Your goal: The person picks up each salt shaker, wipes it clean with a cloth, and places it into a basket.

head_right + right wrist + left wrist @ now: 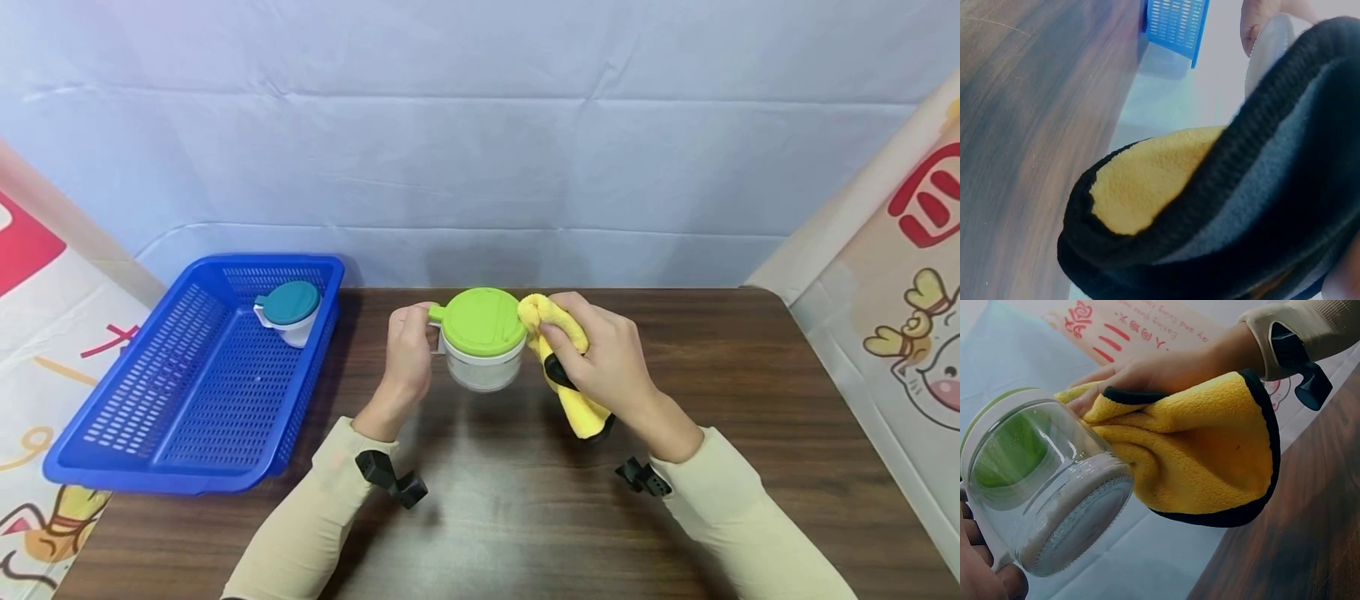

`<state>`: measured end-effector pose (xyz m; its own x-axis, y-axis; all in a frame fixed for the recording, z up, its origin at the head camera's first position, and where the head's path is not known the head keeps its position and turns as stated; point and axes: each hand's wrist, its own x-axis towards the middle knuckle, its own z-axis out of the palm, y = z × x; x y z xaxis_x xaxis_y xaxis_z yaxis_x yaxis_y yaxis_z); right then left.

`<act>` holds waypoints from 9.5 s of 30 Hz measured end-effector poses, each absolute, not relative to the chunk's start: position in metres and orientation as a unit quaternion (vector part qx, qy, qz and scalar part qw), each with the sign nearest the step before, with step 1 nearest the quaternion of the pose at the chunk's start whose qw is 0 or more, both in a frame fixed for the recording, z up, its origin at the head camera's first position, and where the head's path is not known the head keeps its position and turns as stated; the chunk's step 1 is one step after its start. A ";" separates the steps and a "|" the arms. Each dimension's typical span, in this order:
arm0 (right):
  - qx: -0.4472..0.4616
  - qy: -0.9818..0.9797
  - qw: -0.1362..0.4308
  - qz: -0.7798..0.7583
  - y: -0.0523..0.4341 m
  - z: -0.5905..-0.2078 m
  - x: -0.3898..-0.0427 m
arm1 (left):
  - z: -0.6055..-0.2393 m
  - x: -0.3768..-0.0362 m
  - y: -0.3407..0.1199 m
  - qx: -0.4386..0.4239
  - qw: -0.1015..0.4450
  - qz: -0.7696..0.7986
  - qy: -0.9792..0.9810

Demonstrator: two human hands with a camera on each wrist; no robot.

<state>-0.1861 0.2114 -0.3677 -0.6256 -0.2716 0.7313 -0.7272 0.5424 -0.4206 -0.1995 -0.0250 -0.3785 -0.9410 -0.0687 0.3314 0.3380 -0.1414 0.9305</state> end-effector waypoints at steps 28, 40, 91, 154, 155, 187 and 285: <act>0.265 -0.827 0.101 0.486 0.207 -0.361 -0.217 | -0.380 -0.198 -0.021 -0.082 0.151 -0.736 -0.655; 0.305 -0.790 0.038 0.531 0.205 -0.365 -0.239 | -0.380 -0.198 -0.018 -0.093 0.147 -0.734 -0.657; 0.488 -0.793 -0.147 0.334 0.172 -0.299 -0.281 | -0.381 -0.198 -0.013 -0.095 0.145 -0.723 -0.668; 0.302 -0.866 0.053 0.394 0.241 -0.323 -0.213 | -0.379 -0.203 -0.030 -0.087 0.167 -0.748 -0.637; 0.302 -0.865 0.056 0.396 0.241 -0.323 -0.211 | -0.379 -0.203 -0.029 -0.087 0.167 -0.748 -0.637; 0.302 -0.841 0.075 0.443 0.226 -0.338 -0.181 | -0.379 -0.202 -0.027 -0.099 0.156 -0.751 -0.634; 0.377 -0.821 -0.027 0.428 0.186 -0.329 -0.254 | -0.381 -0.197 -0.018 -0.115 0.146 -0.740 -0.647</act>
